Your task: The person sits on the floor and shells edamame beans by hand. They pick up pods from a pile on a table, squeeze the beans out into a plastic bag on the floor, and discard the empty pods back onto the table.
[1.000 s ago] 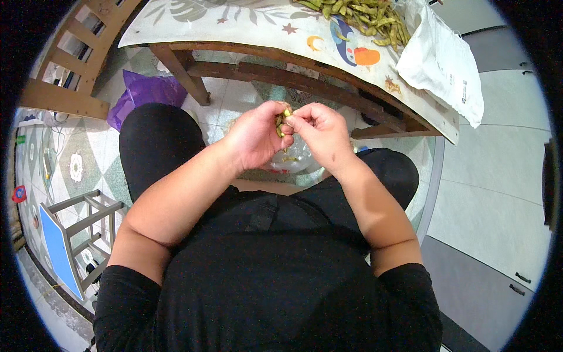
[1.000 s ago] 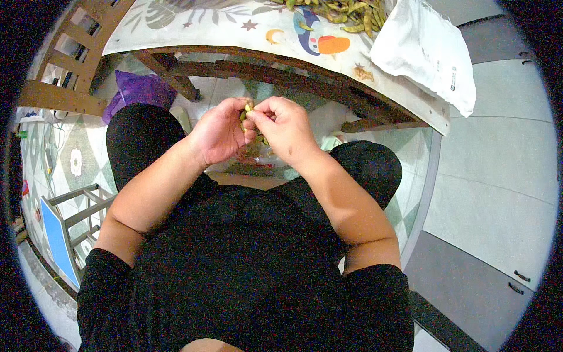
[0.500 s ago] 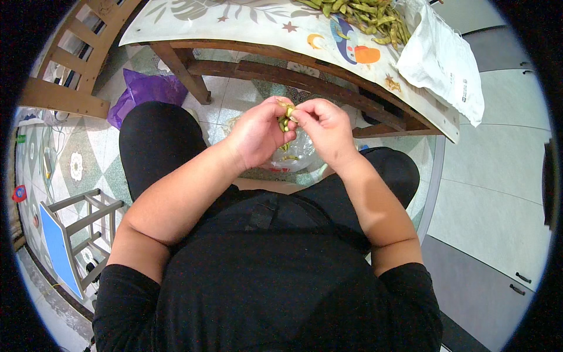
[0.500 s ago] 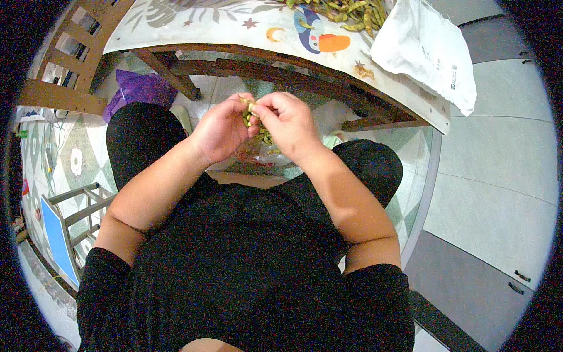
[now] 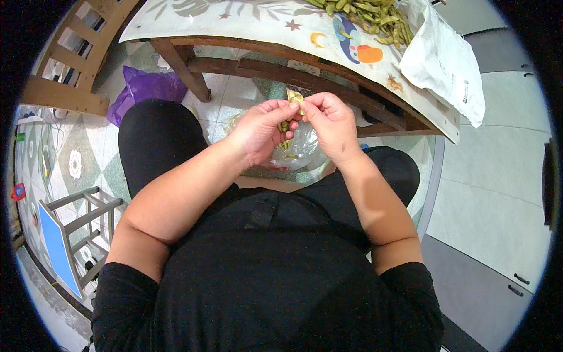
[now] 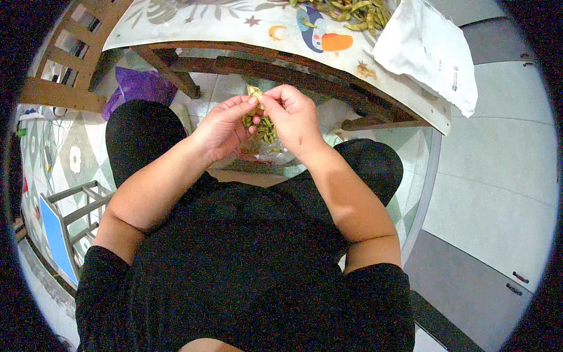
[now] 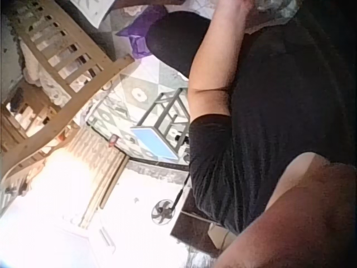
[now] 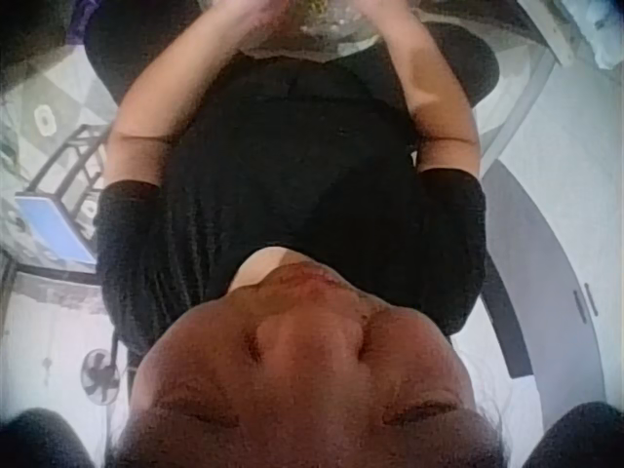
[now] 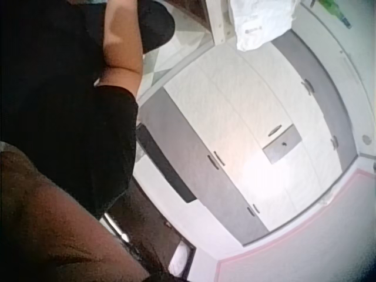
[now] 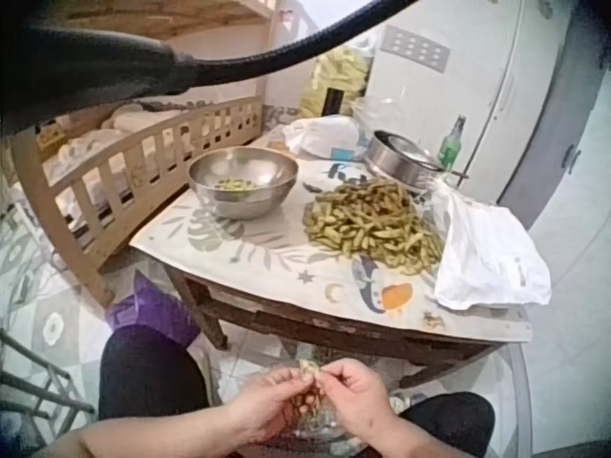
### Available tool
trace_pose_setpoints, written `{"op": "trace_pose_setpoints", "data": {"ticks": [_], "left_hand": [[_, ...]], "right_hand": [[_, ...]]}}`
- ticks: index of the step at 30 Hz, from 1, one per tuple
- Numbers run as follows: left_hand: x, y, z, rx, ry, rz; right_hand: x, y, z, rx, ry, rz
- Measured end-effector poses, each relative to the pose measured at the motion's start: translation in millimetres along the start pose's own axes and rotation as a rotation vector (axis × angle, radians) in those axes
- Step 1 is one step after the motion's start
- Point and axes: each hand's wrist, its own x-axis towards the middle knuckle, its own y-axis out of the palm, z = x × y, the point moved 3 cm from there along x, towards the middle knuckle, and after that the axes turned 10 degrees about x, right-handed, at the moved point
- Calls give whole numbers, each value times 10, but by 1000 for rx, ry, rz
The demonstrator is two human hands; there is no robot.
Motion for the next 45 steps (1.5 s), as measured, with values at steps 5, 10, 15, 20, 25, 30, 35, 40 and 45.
{"op": "trace_pose_setpoints", "data": {"ticks": [5, 10, 15, 20, 25, 30, 35, 40, 45], "left_hand": [[2, -32, 32, -64, -32, -27], [-1, -33, 59, -179, -85, 59], [-28, 6, 78, -267, -93, 94], [-20, 41, 70, -324, -99, 100], [-5, 20, 115, -283, -85, 59], [-9, 42, 79, -281, -119, 21], [-12, -5, 64, -108, -60, 34], [-4, -9, 44, 4, -52, -18], [16, -92, -48, -5, -25, -209]], "right_hand": [[-16, 38, 53, 137, 72, 61], [-38, 73, 37, 158, 32, 62], [-39, 104, 60, 144, -24, 29], [-39, 64, 58, 124, -4, -5], [-25, 44, 11, 76, -32, -48], [-60, 75, 117, -346, -156, -58], [-48, 108, 195, -862, -568, 75], [11, 52, 137, -752, -504, 28], [46, -93, 183, -609, -277, -34]]}}
